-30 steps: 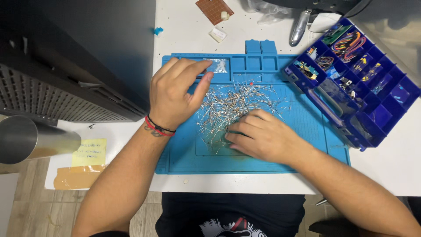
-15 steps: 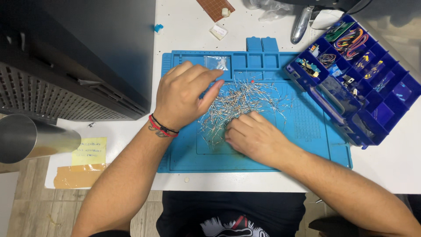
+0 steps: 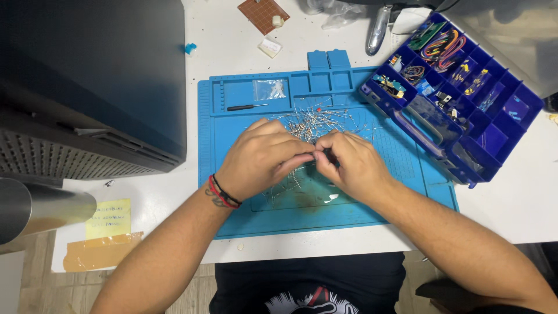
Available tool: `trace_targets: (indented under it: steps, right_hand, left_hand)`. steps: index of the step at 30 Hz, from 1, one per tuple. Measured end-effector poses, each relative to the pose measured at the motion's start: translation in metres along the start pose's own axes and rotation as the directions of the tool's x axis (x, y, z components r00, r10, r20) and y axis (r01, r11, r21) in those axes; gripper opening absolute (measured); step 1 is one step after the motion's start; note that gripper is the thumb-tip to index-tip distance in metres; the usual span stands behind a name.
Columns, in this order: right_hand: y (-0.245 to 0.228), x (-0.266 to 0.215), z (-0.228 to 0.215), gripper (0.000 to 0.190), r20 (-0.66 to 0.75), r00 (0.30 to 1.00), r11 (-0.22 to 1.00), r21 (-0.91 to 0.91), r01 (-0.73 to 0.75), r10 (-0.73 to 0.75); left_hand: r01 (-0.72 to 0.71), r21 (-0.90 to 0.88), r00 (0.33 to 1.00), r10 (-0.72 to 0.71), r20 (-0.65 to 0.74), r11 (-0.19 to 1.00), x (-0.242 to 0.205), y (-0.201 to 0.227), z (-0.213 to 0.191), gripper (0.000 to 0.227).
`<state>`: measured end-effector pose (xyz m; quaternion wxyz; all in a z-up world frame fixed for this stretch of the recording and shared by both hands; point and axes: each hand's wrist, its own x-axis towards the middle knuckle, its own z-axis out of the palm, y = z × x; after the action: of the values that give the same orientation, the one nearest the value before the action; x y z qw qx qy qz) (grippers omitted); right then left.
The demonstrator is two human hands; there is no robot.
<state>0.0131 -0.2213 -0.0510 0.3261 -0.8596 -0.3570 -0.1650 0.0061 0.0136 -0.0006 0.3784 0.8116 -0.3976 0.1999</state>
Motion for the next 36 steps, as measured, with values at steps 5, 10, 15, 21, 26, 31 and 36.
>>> trace_targets:
  steps: [5, 10, 15, 21, 26, 31, 36]
  right_hand:
    - [-0.004, 0.000, -0.003, 0.006, -0.045, 0.999, 0.995, 0.096, -0.014, 0.018]
    - [-0.016, 0.007, -0.009, 0.012, -0.122, 0.992, 0.985, 0.173, 0.007, 0.015]
    - [-0.016, 0.010, -0.010, 0.005, -0.143, 0.990, 0.982, 0.187, 0.022, 0.006]
    - [-0.008, 0.008, -0.014, 0.007, -0.078, 0.995, 0.990, 0.126, 0.070, -0.060]
    - [-0.009, 0.008, -0.013, 0.008, -0.110, 0.992, 0.990, 0.120, 0.079, -0.066]
    - [-0.009, 0.006, -0.014, 0.007, -0.162, 0.985, 0.987, 0.137, 0.079, -0.056]
    - [-0.007, 0.004, -0.011, 0.006, -0.197, 0.978, 0.986, 0.141, 0.092, -0.063]
  left_hand:
    - [0.033, -0.056, 0.995, -0.038, -0.089, 0.998, -0.001, 0.001, 0.007, 0.011]
    - [0.094, -0.162, 0.981, -0.119, -0.155, 0.982, -0.003, 0.002, 0.014, 0.010]
    - [0.122, -0.242, 0.975, -0.163, -0.154, 0.963, -0.003, 0.001, 0.015, 0.005]
    - [0.136, -0.253, 0.982, -0.164, -0.097, 0.958, -0.001, 0.003, 0.013, 0.007]
    - [0.149, -0.265, 0.979, -0.180, -0.097, 0.953, 0.002, 0.008, 0.010, 0.012]
    - [0.157, -0.290, 0.974, -0.196, -0.110, 0.944, 0.002, 0.010, 0.014, 0.011]
    - [0.118, -0.315, 0.975, -0.170, -0.141, 0.942, 0.003, 0.010, 0.014, 0.010]
